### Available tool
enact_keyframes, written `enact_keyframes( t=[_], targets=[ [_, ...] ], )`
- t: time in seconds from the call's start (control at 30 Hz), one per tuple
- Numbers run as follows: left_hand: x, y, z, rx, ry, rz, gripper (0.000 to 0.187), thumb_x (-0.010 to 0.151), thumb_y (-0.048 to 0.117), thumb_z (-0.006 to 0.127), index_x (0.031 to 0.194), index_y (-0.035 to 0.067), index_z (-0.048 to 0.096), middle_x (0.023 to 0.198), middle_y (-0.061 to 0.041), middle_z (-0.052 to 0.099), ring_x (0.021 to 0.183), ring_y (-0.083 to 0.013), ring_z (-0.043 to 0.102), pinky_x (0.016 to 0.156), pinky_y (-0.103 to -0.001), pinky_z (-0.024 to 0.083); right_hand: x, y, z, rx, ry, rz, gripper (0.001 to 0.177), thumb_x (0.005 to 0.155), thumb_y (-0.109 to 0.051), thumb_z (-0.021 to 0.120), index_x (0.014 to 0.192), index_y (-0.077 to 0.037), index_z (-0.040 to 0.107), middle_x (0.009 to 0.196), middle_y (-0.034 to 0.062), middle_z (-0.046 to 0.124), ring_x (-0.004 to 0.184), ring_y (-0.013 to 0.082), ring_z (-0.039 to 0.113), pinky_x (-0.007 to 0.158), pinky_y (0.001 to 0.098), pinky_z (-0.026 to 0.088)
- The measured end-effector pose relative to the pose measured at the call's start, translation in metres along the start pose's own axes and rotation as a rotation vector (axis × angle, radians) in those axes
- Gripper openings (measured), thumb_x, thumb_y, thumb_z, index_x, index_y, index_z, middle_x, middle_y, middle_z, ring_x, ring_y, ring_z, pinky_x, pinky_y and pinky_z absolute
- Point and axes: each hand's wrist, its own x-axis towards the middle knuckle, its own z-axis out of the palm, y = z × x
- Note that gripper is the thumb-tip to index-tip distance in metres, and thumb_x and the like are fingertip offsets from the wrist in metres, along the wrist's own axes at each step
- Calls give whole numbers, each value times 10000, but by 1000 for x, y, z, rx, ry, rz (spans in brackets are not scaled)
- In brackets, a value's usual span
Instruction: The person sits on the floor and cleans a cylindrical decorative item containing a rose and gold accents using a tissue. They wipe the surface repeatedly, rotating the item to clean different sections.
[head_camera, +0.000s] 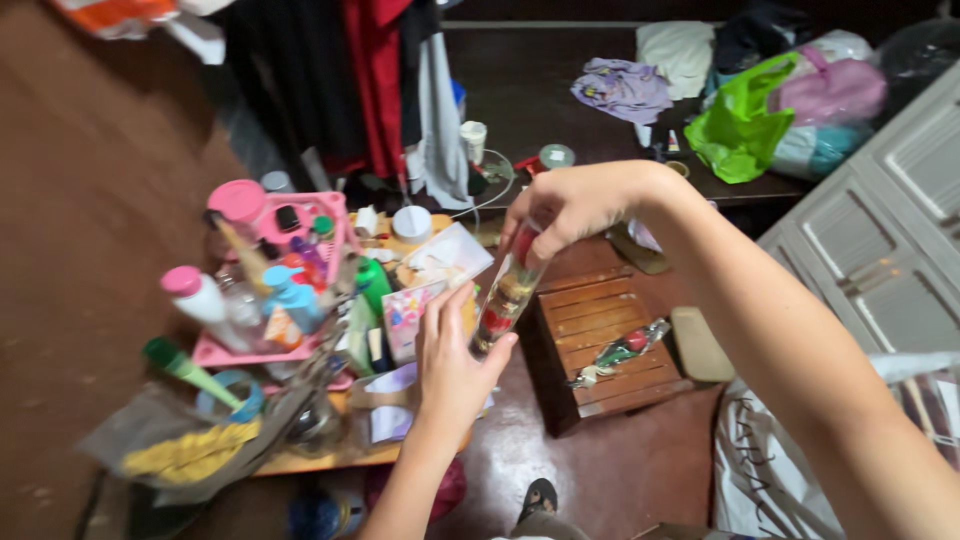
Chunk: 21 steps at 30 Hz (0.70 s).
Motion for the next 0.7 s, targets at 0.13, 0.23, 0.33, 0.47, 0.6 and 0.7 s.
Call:
enact_keyframes(
  t=[0.13, 0.23, 0.33, 0.47, 0.6, 0.7],
  targets=[
    [8, 4, 49, -6, -59, -34, 766, 715, 262, 880, 1371, 61, 538, 1275, -173, 581, 1190, -378, 566, 999, -465, 467, -25, 41, -6, 33, 11, 58, 477, 763, -200, 798, 1214, -60, 729, 964, 45, 786, 871, 116, 706, 768, 279, 572],
    [13, 9, 81, 7, -86, -11, 764, 716, 269, 891, 1363, 55, 546, 1243, -179, 599, 1172, -384, 575, 992, -470, 468, -44, 67, -9, 113, 12, 83, 461, 769, -195, 784, 1208, -63, 734, 942, 34, 769, 838, 104, 686, 727, 266, 565],
    [14, 12, 106, -5, -123, -27, 747, 698, 278, 902, 1327, 61, 564, 1173, -157, 639, 1109, -350, 615, 946, -461, 486, -58, 89, -8, 132, 29, 107, 460, 762, -189, 785, 1203, -68, 736, 942, 24, 765, 827, 100, 674, 718, 263, 556],
    [12, 18, 133, -108, -173, -93, 641, 709, 258, 896, 1252, 66, 613, 1062, -119, 684, 1000, -298, 675, 847, -410, 550, -73, 111, -7, 241, 34, 94, 462, 741, -168, 793, 1186, -54, 739, 968, 20, 779, 875, 89, 699, 771, 241, 572],
    [13, 18, 148, -148, -202, -111, 525, 701, 226, 902, 1140, 62, 664, 964, -100, 702, 856, -261, 695, 771, -380, 562, -73, 129, -7, 175, 36, 117, 460, 752, -172, 797, 1196, -62, 752, 948, 59, 780, 843, 120, 686, 735, 268, 552],
    [16, 12, 156, -174, -209, -128, 507, 678, 206, 907, 1107, 55, 685, 932, -96, 711, 821, -251, 687, 751, -373, 559, -66, 144, -9, 121, 18, 125, 502, 769, -206, 795, 1250, -82, 728, 939, 85, 765, 819, 141, 671, 704, 294, 552]
  ],
)
